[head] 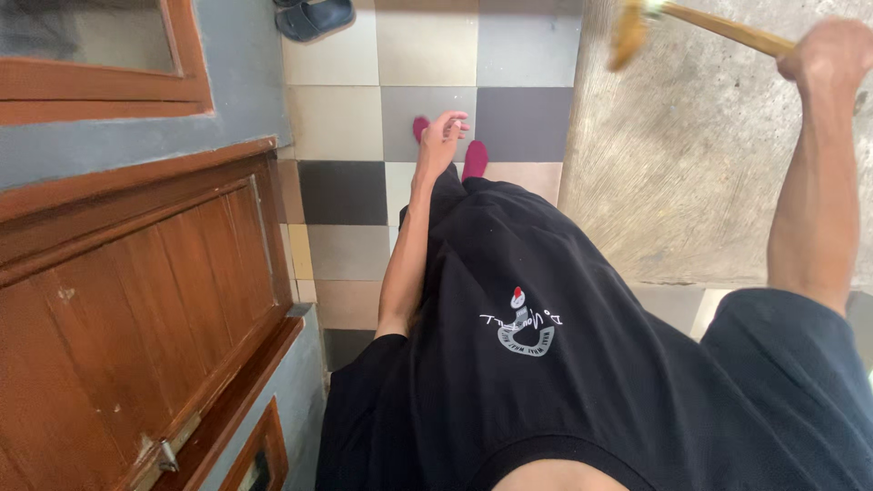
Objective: The person sweeps the tiled floor using a broom, moving debris towards an outdoor area and adjusting the broom handle to reach different spots.
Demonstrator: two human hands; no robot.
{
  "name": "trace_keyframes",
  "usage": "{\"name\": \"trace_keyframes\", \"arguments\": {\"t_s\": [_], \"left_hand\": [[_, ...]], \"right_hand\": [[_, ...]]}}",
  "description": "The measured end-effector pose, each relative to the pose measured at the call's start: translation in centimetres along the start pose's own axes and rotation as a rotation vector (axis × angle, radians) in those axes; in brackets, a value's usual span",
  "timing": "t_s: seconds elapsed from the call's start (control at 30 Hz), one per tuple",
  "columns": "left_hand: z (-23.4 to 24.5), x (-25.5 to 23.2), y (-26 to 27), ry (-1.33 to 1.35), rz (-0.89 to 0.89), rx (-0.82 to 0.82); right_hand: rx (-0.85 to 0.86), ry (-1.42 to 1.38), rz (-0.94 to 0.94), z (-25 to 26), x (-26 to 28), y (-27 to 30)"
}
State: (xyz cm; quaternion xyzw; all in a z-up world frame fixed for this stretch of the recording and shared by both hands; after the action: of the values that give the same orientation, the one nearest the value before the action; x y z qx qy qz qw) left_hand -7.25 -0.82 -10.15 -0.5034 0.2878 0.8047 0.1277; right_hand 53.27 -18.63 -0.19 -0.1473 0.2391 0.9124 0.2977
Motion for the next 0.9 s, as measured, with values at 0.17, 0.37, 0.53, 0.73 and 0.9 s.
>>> {"name": "trace_keyframes", "arguments": {"t_s": [0.17,0.37,0.53,0.73,0.9], "left_hand": [[-0.7,-1.1,-1.7,0.028,-0.05,0.05],[-1.2,-2.9,-5.8,-0.001,-0.045,0.129],[-1.9,-6.3,-10.2,-0.034,-0.085,0.195],[-0.8,-8.7,-13.4,-0.042,-0.141,0.209],[1.4,-8.8,-14.8,-0.028,-0.09,0.177]], "right_hand": [[0.148,0.016,-0.123,-4.3,-3.4,2.0],[0.346,-0.139,-0.278,-6.1,-7.3,5.9],[0.372,-0.636,-0.307,-4.7,-10.3,8.1],[0.205,-0.965,0.007,9.7,-1.6,5.6],[0.234,-0.752,0.088,21.9,11.4,-0.9]]}}
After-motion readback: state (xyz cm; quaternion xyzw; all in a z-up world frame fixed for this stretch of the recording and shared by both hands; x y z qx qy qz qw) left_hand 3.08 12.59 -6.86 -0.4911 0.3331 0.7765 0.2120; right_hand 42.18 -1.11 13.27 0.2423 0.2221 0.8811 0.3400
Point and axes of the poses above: each hand's wrist, its own y-axis away from the middle knuckle, its own z-axis out of the back of the hand, x = y × z, the point moved 9 cm from there along -y, towards the middle knuckle, and after that the axes turned 10 degrees about -y, right-handed, at the moved point
